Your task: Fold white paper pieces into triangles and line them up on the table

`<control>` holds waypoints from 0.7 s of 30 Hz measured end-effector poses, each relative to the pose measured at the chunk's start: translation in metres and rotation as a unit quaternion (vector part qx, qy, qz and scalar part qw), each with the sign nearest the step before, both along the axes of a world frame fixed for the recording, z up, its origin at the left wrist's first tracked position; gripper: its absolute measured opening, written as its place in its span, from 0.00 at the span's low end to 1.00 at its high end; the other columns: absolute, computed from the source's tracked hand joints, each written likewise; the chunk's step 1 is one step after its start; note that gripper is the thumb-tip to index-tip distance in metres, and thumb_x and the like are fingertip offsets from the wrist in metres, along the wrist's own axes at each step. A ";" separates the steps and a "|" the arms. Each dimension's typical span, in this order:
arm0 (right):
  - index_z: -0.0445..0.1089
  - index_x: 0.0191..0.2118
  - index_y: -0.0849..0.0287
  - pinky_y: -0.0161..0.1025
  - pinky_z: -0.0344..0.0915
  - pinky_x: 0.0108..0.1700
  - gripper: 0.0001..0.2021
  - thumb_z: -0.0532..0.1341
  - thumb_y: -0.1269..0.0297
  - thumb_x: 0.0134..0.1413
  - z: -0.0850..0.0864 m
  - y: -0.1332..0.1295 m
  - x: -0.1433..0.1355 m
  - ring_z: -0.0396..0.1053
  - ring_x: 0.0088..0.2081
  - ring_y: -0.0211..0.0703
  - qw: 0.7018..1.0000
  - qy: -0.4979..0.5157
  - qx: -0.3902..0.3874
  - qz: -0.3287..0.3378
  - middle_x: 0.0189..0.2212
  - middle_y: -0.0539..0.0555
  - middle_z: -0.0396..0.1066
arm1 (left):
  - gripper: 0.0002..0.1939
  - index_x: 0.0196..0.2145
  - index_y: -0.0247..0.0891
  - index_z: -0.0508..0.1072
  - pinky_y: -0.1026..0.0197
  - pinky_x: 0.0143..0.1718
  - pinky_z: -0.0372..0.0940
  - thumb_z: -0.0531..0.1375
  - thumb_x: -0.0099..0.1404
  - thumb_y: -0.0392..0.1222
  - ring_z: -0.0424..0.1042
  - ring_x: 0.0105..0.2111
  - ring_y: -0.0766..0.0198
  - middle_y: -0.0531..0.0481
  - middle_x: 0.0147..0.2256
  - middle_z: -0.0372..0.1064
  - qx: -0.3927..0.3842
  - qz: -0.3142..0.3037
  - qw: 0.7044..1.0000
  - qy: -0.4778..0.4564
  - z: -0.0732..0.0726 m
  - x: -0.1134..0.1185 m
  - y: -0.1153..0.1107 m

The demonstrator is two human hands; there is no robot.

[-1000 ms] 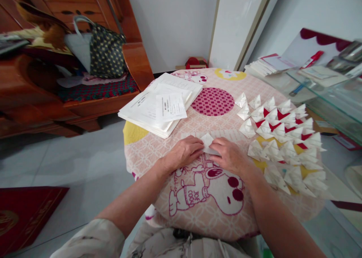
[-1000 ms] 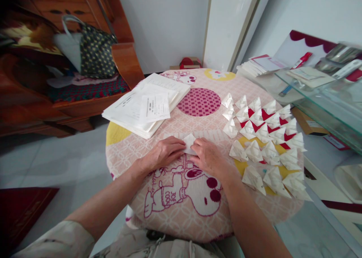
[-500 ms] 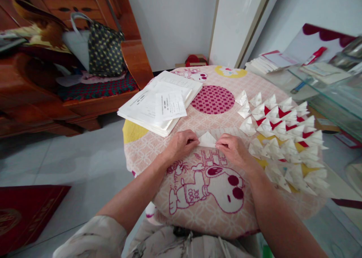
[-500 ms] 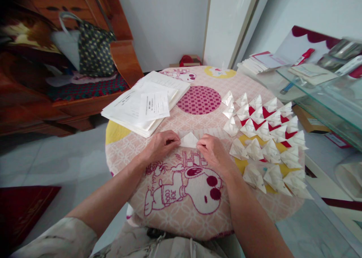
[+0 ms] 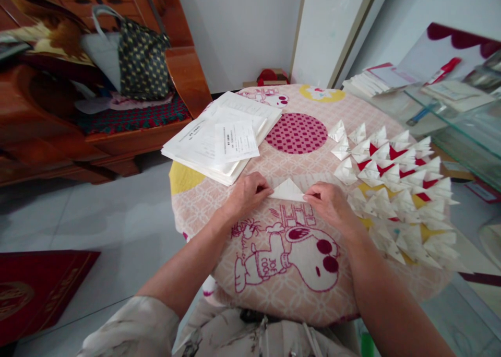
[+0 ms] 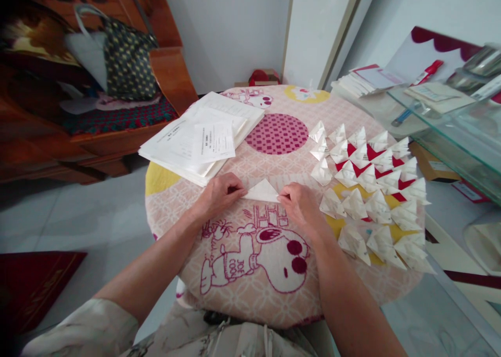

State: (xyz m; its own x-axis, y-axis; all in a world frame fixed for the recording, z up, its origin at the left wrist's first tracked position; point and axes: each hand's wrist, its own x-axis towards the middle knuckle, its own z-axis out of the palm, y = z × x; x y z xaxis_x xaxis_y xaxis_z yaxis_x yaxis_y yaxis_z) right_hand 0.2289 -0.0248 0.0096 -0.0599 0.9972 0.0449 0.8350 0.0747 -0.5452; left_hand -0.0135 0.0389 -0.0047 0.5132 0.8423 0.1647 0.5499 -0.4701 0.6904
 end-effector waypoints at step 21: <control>0.74 0.24 0.61 0.37 0.52 0.30 0.09 0.63 0.66 0.53 0.004 0.002 -0.003 0.64 0.26 0.40 0.997 -0.022 -0.051 -0.049 0.22 0.51 0.71 | 0.08 0.29 0.36 0.68 0.62 0.36 0.62 0.61 0.66 0.34 0.67 0.33 0.66 0.52 0.32 0.66 0.052 -0.020 0.998 0.024 -0.007 0.000 -0.004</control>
